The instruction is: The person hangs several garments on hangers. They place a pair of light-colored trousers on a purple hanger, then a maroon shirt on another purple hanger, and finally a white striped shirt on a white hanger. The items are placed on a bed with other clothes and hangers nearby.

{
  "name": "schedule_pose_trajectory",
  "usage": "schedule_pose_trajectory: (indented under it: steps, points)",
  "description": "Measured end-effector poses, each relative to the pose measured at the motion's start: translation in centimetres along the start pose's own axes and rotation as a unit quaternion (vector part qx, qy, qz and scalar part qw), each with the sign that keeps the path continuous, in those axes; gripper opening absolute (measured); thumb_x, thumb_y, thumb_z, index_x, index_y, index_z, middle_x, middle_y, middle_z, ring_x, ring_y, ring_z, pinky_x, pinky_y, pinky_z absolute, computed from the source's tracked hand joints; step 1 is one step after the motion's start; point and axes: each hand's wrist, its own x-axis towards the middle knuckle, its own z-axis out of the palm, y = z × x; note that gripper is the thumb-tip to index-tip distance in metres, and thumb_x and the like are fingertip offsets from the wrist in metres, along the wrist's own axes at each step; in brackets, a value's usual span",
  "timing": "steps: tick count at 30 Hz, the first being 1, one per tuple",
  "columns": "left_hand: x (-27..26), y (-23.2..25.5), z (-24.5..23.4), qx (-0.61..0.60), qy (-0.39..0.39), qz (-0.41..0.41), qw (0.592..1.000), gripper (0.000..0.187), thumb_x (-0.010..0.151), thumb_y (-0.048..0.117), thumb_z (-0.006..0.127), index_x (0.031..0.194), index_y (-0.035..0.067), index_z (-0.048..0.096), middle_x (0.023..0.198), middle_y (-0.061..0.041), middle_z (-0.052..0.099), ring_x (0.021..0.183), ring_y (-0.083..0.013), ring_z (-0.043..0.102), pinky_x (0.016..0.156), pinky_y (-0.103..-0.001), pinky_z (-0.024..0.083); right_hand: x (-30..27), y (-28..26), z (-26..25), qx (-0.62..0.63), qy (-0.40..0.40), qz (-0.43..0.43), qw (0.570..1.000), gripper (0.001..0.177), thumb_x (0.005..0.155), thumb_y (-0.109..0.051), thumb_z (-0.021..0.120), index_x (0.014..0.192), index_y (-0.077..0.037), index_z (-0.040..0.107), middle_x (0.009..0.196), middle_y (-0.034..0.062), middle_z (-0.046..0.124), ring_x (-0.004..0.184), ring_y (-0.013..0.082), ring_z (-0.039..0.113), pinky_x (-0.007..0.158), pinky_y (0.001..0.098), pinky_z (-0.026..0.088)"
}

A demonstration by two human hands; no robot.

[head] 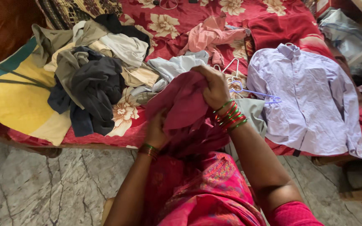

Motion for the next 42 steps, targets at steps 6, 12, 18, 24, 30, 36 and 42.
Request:
schedule_pose_trajectory:
  steps: [6, 12, 18, 24, 30, 36, 42]
  points:
    - [4.6, -3.0, -8.6, 0.087, 0.256, 0.169, 0.948, 0.018, 0.112, 0.017, 0.057, 0.100, 0.005, 0.064, 0.087, -0.014, 0.065, 0.084, -0.0275, 0.066, 0.077, -0.039, 0.052, 0.5, -1.6, -3.3, -0.060, -0.054, 0.040, 0.996, 0.034, 0.075, -0.006, 0.064, 0.108, -0.007, 0.069, 0.092, 0.0161, 0.072, 0.089, 0.0314, 0.074, 0.078, 0.0417, 0.055]
    - [8.1, 5.5, -14.8, -0.288, 0.291, 0.210, 0.888, 0.007, 0.107, 0.006, 0.055, 0.112, 0.006, 0.061, 0.105, -0.002, 0.064, 0.097, -0.0108, 0.061, 0.092, -0.029, 0.052, -3.4, 3.9, -1.8, -0.238, -0.250, -0.009, 0.938, 0.036, 0.071, -0.029, 0.080, 0.104, -0.014, 0.072, 0.088, 0.0154, 0.072, 0.084, 0.0380, 0.071, 0.070, 0.0493, 0.055]
    - [5.3, 11.7, -10.7, -0.391, 0.265, 0.245, 0.846, 0.005, 0.108, 0.003, 0.056, 0.113, 0.006, 0.058, 0.110, 0.000, 0.060, 0.102, -0.0094, 0.056, 0.097, -0.027, 0.048, -7.1, 7.9, 1.5, -0.355, -0.232, 0.245, 0.872, 0.032, 0.087, -0.019, 0.064, 0.118, -0.025, 0.069, 0.099, 0.0167, 0.074, 0.090, 0.0380, 0.073, 0.075, 0.0520, 0.056]
    - [2.8, 11.9, -9.9, -0.296, 0.334, 0.253, 0.858, 0.012, 0.110, 0.007, 0.056, 0.122, 0.005, 0.054, 0.116, -0.001, 0.057, 0.107, -0.0101, 0.054, 0.099, -0.027, 0.046, -3.1, 7.5, -2.8, 0.136, 0.114, 0.391, 0.903, 0.040, 0.110, -0.014, 0.042, 0.147, -0.013, 0.058, 0.099, 0.0318, 0.065, 0.080, 0.0501, 0.067, 0.072, 0.0606, 0.046]
    - [2.2, 12.7, -9.3, -0.241, 0.380, 0.265, 0.853, 0.021, 0.112, 0.013, 0.053, 0.130, 0.005, 0.051, 0.126, -0.002, 0.052, 0.117, -0.0117, 0.053, 0.108, -0.028, 0.045, -2.7, 0.9, -4.5, -0.070, 0.170, 0.000, 0.983, 0.054, 0.111, -0.023, 0.055, 0.161, -0.010, 0.040, 0.165, 0.0122, 0.041, 0.157, 0.0265, 0.036, 0.132, 0.0415, 0.031]
    - [1.1, 14.3, -9.6, -0.294, 0.370, 0.258, 0.843, 0.018, 0.114, 0.013, 0.049, 0.130, 0.004, 0.052, 0.125, -0.004, 0.055, 0.114, -0.0146, 0.055, 0.104, -0.032, 0.047, -2.9, 0.1, -5.7, 0.037, 0.236, 0.012, 0.971, 0.075, 0.109, -0.040, 0.058, 0.166, -0.006, 0.024, 0.172, 0.0083, 0.031, 0.162, 0.0227, 0.030, 0.137, 0.0360, 0.020]
    - [-0.6, 16.7, -8.7, -0.159, 0.428, 0.289, 0.841, 0.026, 0.110, 0.006, 0.051, 0.136, 0.003, 0.047, 0.132, -0.006, 0.045, 0.127, -0.0164, 0.047, 0.119, -0.033, 0.036, -5.5, 0.4, -4.7, 0.007, 0.352, 0.010, 0.936, 0.077, 0.109, -0.032, 0.069, 0.165, -0.008, 0.022, 0.169, 0.0088, 0.026, 0.161, 0.0212, 0.027, 0.131, 0.0348, 0.023]
